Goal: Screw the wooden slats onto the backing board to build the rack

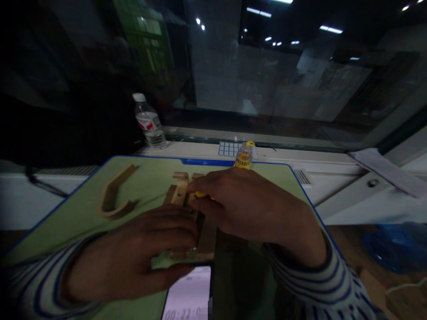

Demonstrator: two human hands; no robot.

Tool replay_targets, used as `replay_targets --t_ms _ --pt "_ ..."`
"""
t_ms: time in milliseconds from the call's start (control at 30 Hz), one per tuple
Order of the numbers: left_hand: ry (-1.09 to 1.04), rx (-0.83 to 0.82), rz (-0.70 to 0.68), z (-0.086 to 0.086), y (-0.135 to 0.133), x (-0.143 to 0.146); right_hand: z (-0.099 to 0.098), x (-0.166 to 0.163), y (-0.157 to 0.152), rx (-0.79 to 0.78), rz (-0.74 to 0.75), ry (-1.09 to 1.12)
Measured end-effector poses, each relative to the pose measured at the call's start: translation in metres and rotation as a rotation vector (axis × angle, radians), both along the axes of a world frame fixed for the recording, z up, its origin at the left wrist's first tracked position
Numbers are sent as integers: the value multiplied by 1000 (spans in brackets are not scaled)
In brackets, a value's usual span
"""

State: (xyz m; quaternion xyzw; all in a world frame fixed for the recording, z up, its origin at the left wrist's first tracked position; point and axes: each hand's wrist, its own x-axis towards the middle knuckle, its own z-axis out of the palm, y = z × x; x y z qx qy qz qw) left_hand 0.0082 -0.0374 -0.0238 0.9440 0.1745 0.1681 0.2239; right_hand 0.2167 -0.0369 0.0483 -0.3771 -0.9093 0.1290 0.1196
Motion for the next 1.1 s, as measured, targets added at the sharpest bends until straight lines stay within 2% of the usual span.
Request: replay_targets --t_ms 133,433,567,1100 --pt "34 -5 -16 -5 2 0 1 -1 -1 -31 1 -5" --pt "17 -5 -46 -3 1 3 -1 0 -1 17 -18 12" --pt "16 23 -57 -4 1 5 0 0 -2 -7 -22 7" --pt "-112 131 141 -15 -11 8 -3 0 -1 -11 -17 43"
